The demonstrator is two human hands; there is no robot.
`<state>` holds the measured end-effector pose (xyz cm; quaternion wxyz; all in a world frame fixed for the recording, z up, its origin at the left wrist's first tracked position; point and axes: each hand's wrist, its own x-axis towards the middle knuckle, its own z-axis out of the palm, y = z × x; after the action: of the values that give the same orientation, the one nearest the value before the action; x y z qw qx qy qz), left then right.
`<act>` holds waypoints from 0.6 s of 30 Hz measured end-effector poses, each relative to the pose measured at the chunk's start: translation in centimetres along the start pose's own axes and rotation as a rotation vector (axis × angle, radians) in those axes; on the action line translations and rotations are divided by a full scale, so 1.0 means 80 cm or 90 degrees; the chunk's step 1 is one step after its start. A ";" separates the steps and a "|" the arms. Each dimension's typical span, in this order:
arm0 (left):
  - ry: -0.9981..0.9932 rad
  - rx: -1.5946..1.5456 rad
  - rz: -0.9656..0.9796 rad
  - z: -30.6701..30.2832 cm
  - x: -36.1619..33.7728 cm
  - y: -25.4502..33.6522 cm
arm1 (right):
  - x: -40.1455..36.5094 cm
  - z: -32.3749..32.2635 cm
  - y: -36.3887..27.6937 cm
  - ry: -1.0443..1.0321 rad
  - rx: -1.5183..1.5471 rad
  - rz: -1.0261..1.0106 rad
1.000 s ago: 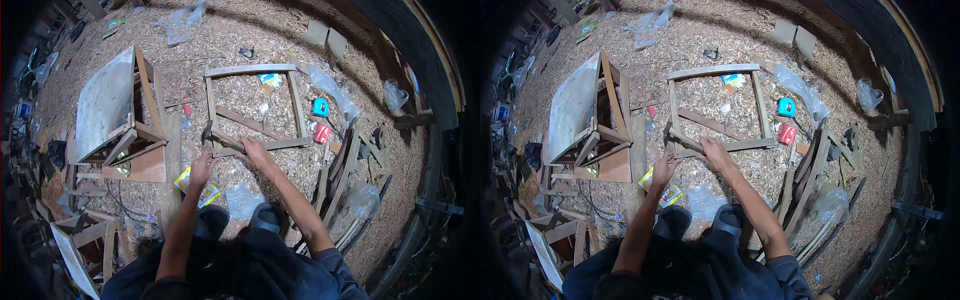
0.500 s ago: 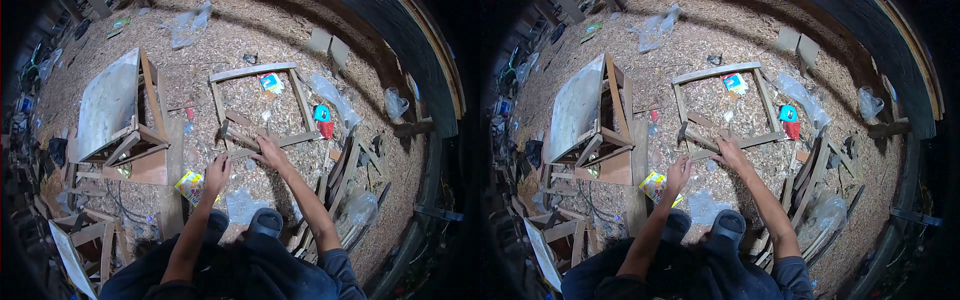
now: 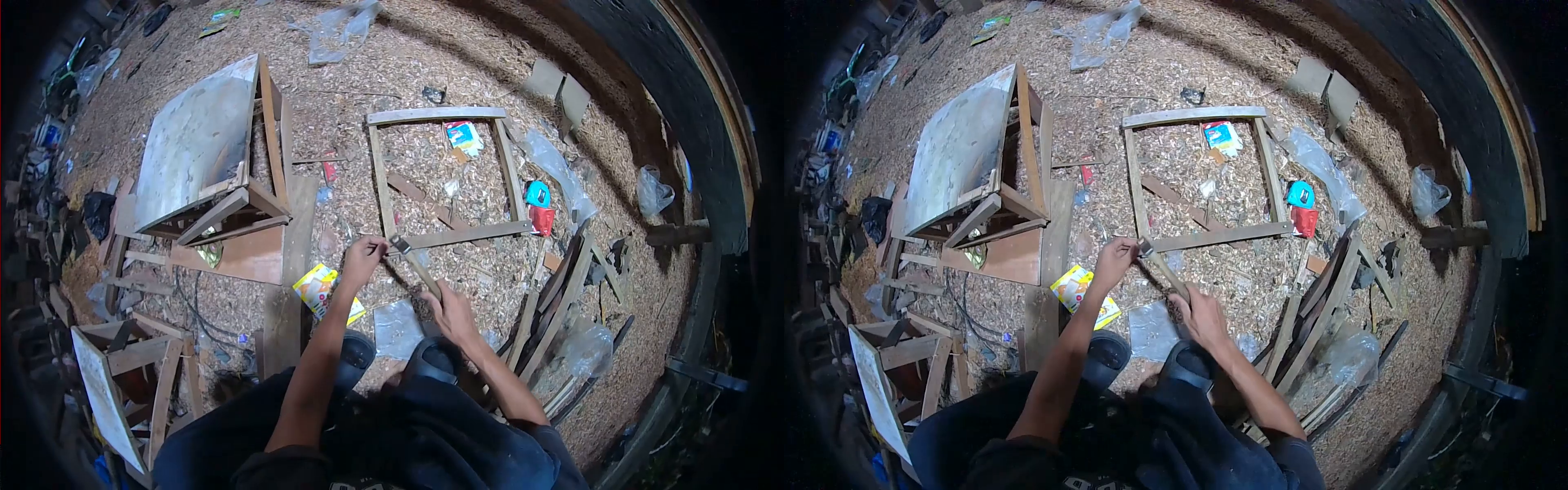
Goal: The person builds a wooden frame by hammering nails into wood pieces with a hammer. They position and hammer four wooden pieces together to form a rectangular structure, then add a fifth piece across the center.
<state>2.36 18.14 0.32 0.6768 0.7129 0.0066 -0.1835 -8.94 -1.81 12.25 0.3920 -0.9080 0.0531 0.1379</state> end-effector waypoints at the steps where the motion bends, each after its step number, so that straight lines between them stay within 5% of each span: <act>1: 0.000 -0.002 0.000 0.000 -0.002 0.005 | -0.008 0.003 0.002 0.000 -0.002 0.000; 3: 0.009 -0.048 -0.076 0.001 -0.005 0.015 | -0.015 0.005 0.002 -0.019 -0.009 0.069; 7: 0.025 -0.081 -0.036 0.001 0.001 -0.010 | -0.008 -0.006 -0.014 -0.017 0.074 0.059; 9: 0.001 -0.078 -0.039 -0.002 0.004 -0.018 | -0.002 -0.007 -0.021 0.076 0.044 0.004; 18: -0.006 -0.054 -0.027 -0.001 0.004 -0.021 | 0.008 -0.026 -0.031 0.059 -0.079 0.052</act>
<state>2.20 18.29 -1.41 0.7026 0.6822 0.0268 -0.2007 -7.36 -1.60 15.10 0.3262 -0.9330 0.0997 0.1146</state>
